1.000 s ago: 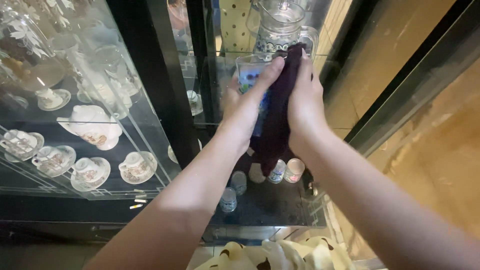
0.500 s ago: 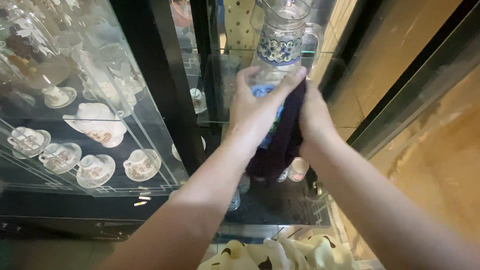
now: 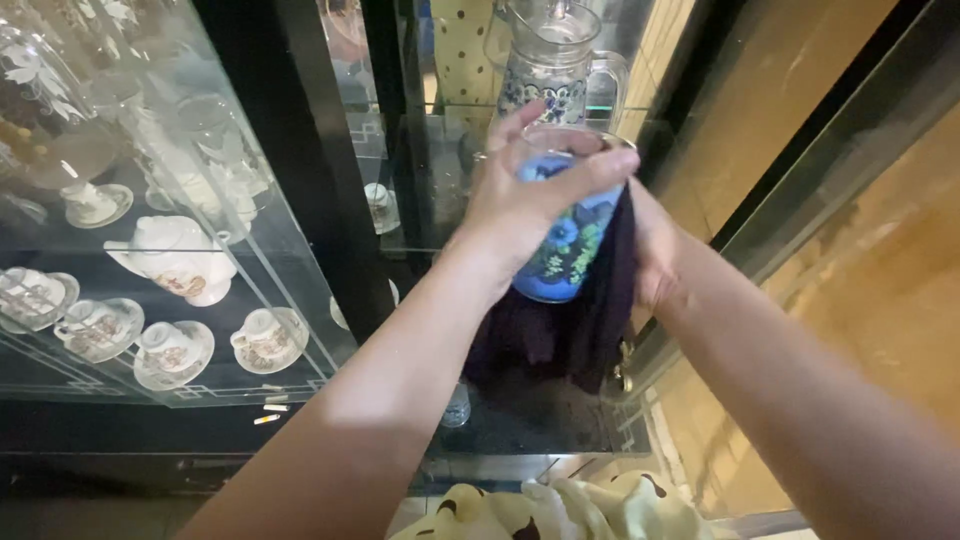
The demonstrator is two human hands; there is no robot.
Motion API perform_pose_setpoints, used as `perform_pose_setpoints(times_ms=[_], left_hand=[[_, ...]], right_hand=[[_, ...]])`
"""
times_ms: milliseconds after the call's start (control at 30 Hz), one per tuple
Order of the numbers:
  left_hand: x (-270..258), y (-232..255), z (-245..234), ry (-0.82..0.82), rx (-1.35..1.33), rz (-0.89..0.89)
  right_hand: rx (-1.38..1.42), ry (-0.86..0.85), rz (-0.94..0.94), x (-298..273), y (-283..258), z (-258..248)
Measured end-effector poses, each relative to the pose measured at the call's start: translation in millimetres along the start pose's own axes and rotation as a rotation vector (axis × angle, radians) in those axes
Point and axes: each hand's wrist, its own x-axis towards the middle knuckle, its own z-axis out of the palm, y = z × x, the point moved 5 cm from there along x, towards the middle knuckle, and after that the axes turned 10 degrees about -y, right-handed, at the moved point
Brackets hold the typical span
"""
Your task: Cleaning a glass pitcher and multiple glasses using a cloth inside a display cabinet.
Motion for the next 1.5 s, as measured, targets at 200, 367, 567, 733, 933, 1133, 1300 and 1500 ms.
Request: perform_pose_setpoints(times_ms=[200,367,567,733,933,1133,1300,1500], left_hand=[[-6,-10,-13,0.049,-0.496,-0.056],[-11,-4,-12,0.157,-0.674,-0.019],[-10,-10,2,0.333,-0.916,-0.043],[-19,-18,8,0.562,-1.085,-0.375],[-12,-50,20,0.563,-1.375,-0.394],[-14,-54,16,0.586,-1.411,-0.437],[-15,-45,13,0.563,-1.478,-0.495],[-13,-50,2,0.508,-1.536,-0.439]], right_hand=[[0.227,-0.134,0.125,3,31,-1],[0.234,-0.004,0.134,-4,35,24],[0.416,0.053,-0.134,17,47,-10],[0.405,0.317,-0.321,3,43,-15],[-0.758,0.967,-0.476,-48,8,-1],[-0.966,0.802,-0.583,-60,9,27],[-1.064,0.862,-0.482,-74,12,39],[-0.969,0.867,-0.293,-70,10,22]])
